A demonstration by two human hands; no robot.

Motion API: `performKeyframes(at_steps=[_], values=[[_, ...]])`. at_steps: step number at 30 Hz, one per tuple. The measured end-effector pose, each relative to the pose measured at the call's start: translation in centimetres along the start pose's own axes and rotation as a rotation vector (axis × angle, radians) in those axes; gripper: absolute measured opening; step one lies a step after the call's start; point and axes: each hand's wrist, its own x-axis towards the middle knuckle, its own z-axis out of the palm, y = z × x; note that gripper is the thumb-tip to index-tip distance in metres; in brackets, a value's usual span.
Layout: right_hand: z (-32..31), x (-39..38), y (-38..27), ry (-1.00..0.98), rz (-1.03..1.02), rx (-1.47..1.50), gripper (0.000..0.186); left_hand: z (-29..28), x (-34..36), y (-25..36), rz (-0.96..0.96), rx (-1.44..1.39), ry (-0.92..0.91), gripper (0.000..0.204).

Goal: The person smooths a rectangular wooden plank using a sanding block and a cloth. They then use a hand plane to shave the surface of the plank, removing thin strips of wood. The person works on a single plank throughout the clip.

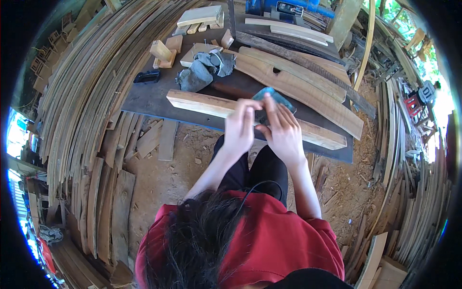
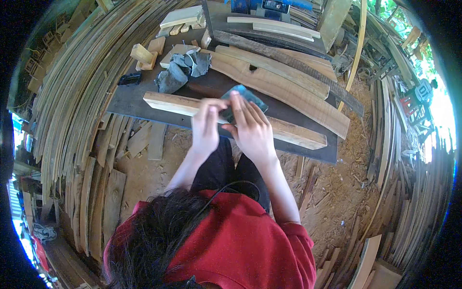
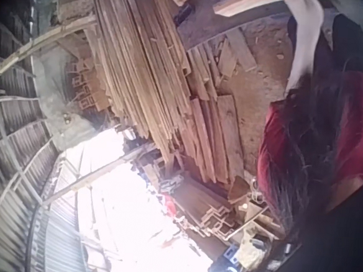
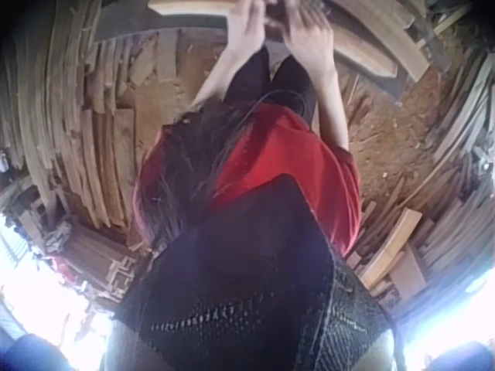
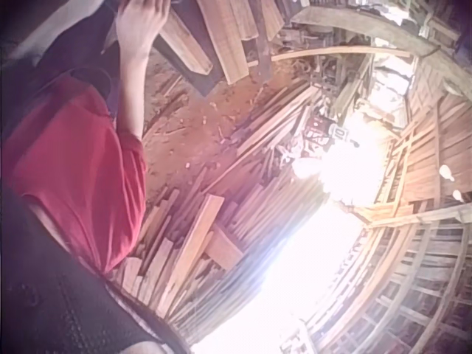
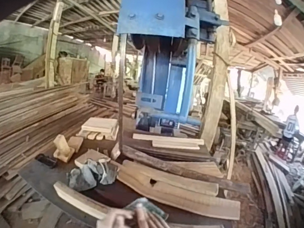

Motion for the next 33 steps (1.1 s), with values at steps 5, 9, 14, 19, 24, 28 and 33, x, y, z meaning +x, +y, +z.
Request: performKeyframes(at_steps=[5, 9, 14, 19, 24, 28, 33], values=[[1.3, -0.4, -0.2, 0.046, -0.097, -0.145, 0.050, -4.1, 2.3, -2.3, 0.265, 0.439, 0.116, 0.018], [1.0, -1.4, -0.2, 0.090, -0.066, -0.202, 0.045, -4.2, 2.7, -3.1, 0.237, 0.735, -0.019, 0.014], [-3.4, -6.0, 2.1, 0.087, 0.095, -0.415, 0.040, -3.8, 2.2, -3.5, 0.217, 0.749, 0.030, 0.016], [-2.9, -6.7, 2.2, 0.205, 0.211, -0.368, 0.026, -3.2, 2.3, -3.6, 0.210, 0.770, 0.058, 0.016], [1.9, -0.9, -2.1, 0.195, 0.086, -0.160, 0.020, -3.4, 2.4, -3.6, 0.246, 0.784, 0.065, 0.017], [2.1, -1.1, -2.0, 0.182, 0.052, -0.111, 0.020, -3.3, 2.4, -3.7, 0.237, 0.811, 0.064, 0.017], [-3.1, -5.4, 1.6, 0.177, 0.278, -0.280, 0.018, -3.3, 2.3, -4.0, 0.253, 0.796, 0.095, 0.015]])
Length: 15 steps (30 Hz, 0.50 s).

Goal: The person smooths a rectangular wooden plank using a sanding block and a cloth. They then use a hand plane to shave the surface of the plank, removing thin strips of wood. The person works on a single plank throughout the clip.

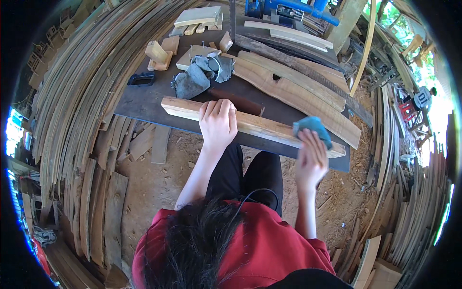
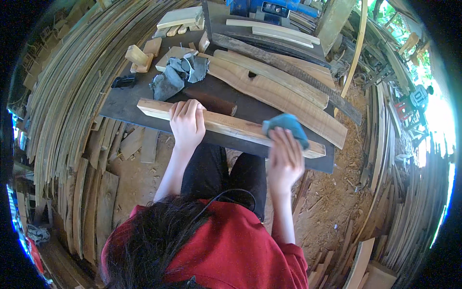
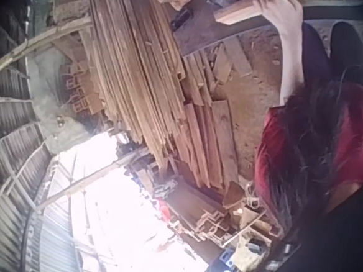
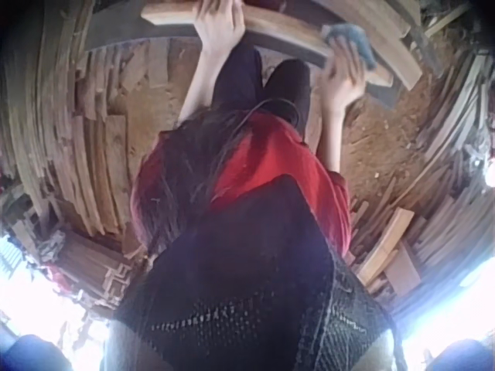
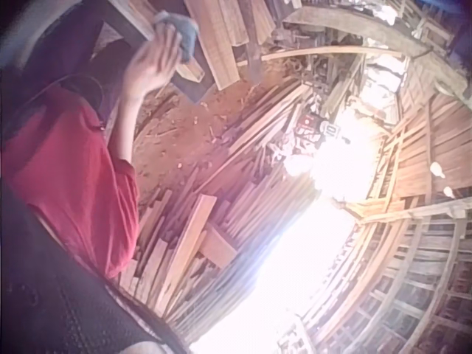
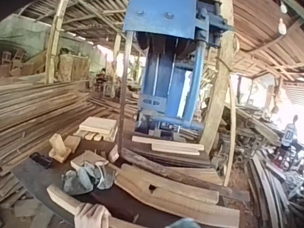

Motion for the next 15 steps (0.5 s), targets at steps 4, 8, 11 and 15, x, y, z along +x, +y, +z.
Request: performKeyframes(at_steps=[4, 8, 11, 15], values=[[-1.2, -0.9, 2.2, 0.081, 0.162, 0.001, 0.020, 0.1, -0.1, 0.1, -0.009, -0.016, 0.018, 0.015], [1.1, 0.7, -1.3, 0.041, 0.089, 0.074, 0.017, 0.4, 0.0, 0.1, -0.008, -0.012, 0.021, 0.016], [3.7, 2.1, -4.8, -0.005, -0.056, 0.205, 0.016, 0.3, 0.0, 0.0, 0.005, 0.000, 0.027, 0.016], [3.7, 2.0, -5.3, -0.048, -0.104, 0.224, 0.020, 0.2, 0.1, -0.1, 0.025, 0.010, 0.039, 0.016]])
